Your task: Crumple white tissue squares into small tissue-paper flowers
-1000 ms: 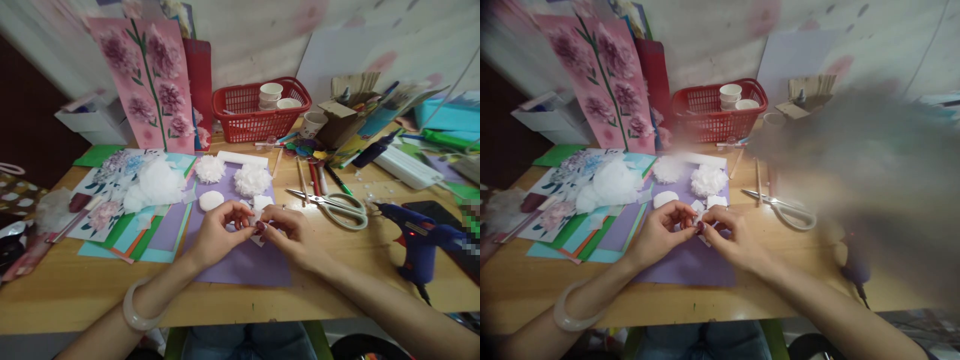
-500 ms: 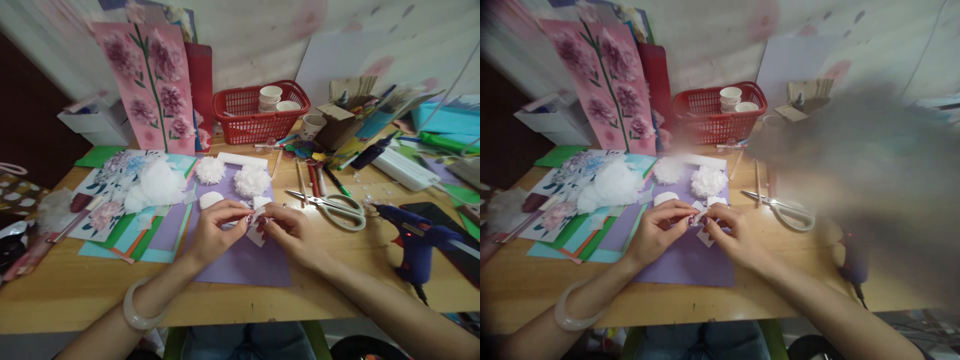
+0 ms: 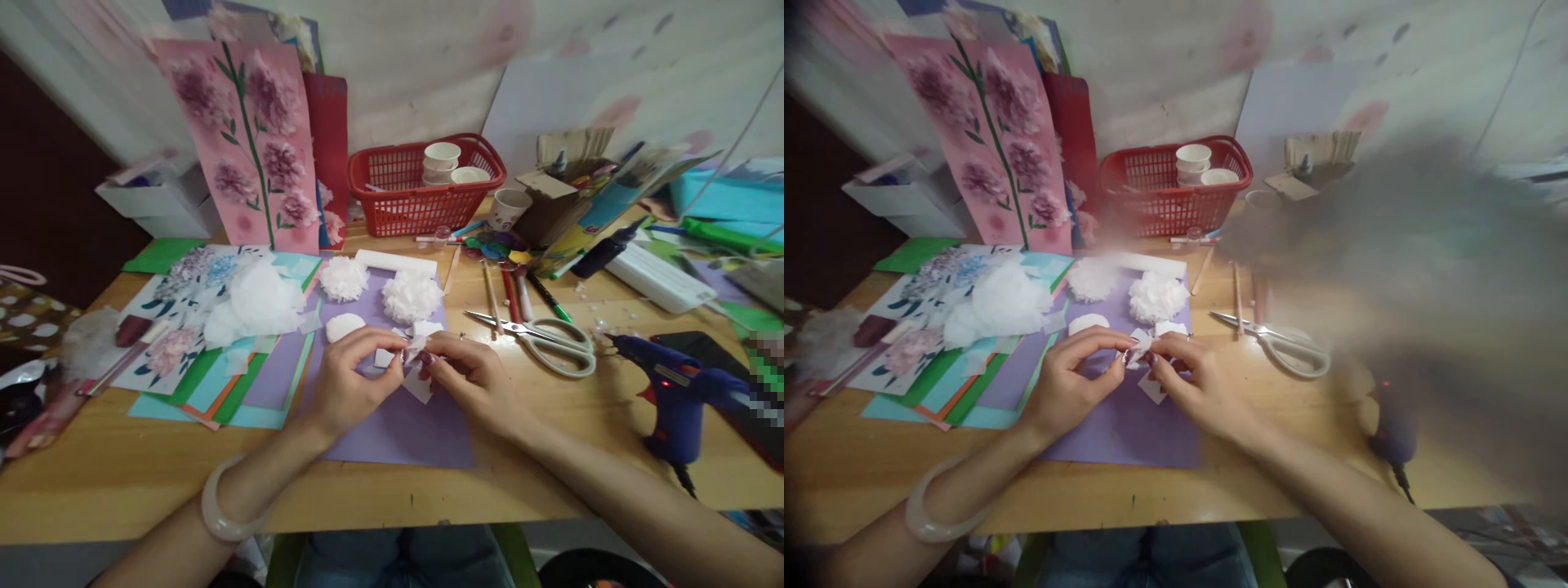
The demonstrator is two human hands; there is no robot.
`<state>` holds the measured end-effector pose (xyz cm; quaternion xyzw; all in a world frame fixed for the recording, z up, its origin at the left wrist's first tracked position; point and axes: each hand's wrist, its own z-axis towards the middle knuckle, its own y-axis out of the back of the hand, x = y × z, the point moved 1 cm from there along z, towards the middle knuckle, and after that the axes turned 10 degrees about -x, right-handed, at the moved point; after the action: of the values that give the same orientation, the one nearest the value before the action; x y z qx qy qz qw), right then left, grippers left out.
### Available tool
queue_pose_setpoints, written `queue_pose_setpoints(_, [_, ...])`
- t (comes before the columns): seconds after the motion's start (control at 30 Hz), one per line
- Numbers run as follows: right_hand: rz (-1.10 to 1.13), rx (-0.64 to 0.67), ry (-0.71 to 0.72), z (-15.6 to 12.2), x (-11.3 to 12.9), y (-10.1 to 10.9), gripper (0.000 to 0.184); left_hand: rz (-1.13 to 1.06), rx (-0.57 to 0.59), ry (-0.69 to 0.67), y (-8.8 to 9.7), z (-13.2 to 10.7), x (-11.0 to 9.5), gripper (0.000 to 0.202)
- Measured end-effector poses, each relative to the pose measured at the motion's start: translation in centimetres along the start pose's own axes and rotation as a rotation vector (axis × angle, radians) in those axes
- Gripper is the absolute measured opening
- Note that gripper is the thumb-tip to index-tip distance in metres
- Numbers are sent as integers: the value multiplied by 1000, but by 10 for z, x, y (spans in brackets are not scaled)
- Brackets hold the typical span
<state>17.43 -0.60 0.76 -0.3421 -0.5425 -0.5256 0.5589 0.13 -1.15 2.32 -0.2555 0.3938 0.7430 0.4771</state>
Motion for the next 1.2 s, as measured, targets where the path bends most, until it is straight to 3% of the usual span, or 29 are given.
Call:
queue_pose_setpoints(0.23, [-63,8,51,0,1,-1,18,-2,50,104,-1,-2,1,14])
queue_pose_setpoints(0.47, [-95,-36,16,1,-1,-1,16,-134,-75,398,-2,-3,12,9])
queue_pose_setpoints(0.73, [-96,-76,-23,2,-4,-1,15,-261,-206,575,-3,-1,20,11])
queue_pose_setpoints(1.07, [-113,-97,-36,2,2,0,19,-446,-236,702,-4,-2,31,13])
queue_pose_setpoints(1.2, [-94,-87,-53,2,3,0,22,-369,-216,653,-3,0,25,11])
